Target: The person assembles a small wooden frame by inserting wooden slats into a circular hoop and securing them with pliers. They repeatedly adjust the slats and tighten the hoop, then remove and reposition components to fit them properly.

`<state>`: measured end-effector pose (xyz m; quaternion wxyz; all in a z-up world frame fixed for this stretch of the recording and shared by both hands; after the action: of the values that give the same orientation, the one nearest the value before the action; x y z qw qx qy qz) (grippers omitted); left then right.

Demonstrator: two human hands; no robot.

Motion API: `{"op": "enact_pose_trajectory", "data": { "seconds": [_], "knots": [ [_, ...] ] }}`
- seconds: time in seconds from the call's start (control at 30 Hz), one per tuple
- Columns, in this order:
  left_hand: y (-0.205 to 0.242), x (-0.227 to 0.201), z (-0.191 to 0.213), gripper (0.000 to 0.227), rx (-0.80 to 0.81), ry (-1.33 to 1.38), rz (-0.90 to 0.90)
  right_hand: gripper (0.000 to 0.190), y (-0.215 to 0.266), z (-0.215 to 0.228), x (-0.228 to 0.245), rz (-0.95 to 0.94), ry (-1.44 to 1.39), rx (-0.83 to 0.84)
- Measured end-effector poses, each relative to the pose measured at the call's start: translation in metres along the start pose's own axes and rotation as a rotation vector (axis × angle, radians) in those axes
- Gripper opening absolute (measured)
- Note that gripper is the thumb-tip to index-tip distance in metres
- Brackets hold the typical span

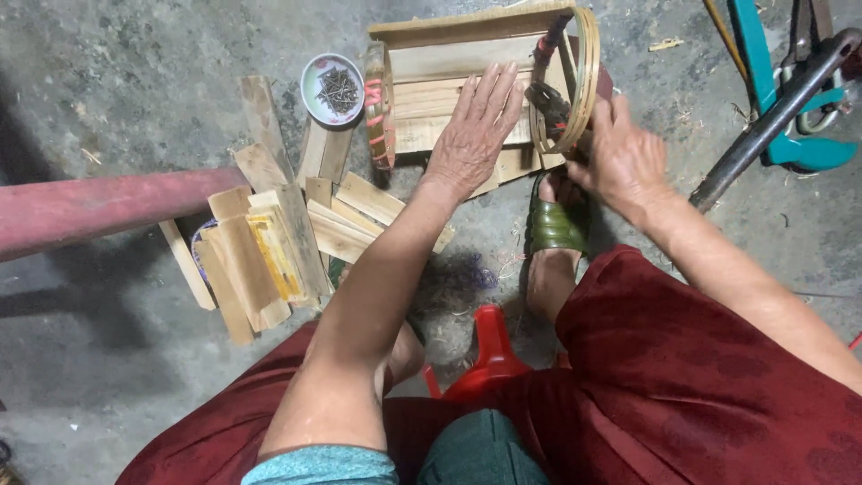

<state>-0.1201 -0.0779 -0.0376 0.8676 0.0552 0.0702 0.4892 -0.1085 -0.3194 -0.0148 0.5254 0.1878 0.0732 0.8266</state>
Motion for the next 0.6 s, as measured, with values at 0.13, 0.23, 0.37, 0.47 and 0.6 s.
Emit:
{"op": "enact_pose_trajectory", "data": {
  "seconds": [0.13,0.23,0.37,0.47,0.6],
  "knots": [
    [0.000,-0.010,-0.015,0.072,-0.065,-0.018,0.009,0.063,0.015,0.014,0.027,0.093,0.103,-0.281],
    [-0.002,-0.011,-0.019,0.067,-0.070,-0.083,-0.008,0.071,0.011,0.020,0.020,0.064,0.167,-0.240],
    [-0.003,-0.009,-0.017,0.068,-0.077,-0.105,-0.009,0.082,0.002,0.026,0.012,0.051,0.036,-0.148],
    [-0.001,-0.009,-0.012,0.070,-0.061,-0.085,-0.004,0.094,-0.007,0.023,0.006,-0.007,0.076,-0.037],
    [-0.002,-0.009,-0.008,0.072,-0.045,-0.055,-0.006,0.091,-0.012,0.030,0.005,0.006,0.113,-0.044]
  ]
}}
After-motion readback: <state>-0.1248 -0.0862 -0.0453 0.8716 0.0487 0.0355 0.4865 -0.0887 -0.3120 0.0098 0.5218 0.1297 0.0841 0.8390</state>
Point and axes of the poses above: each hand's wrist, its own y-axis away from the middle knuckle, its own z-axis out of the back of the hand, x = y × z, the point moved 1 cm from there along -y, towards the middle knuckle, and after that the axes turned 8 degrees about -y, right-handed, at the moved point
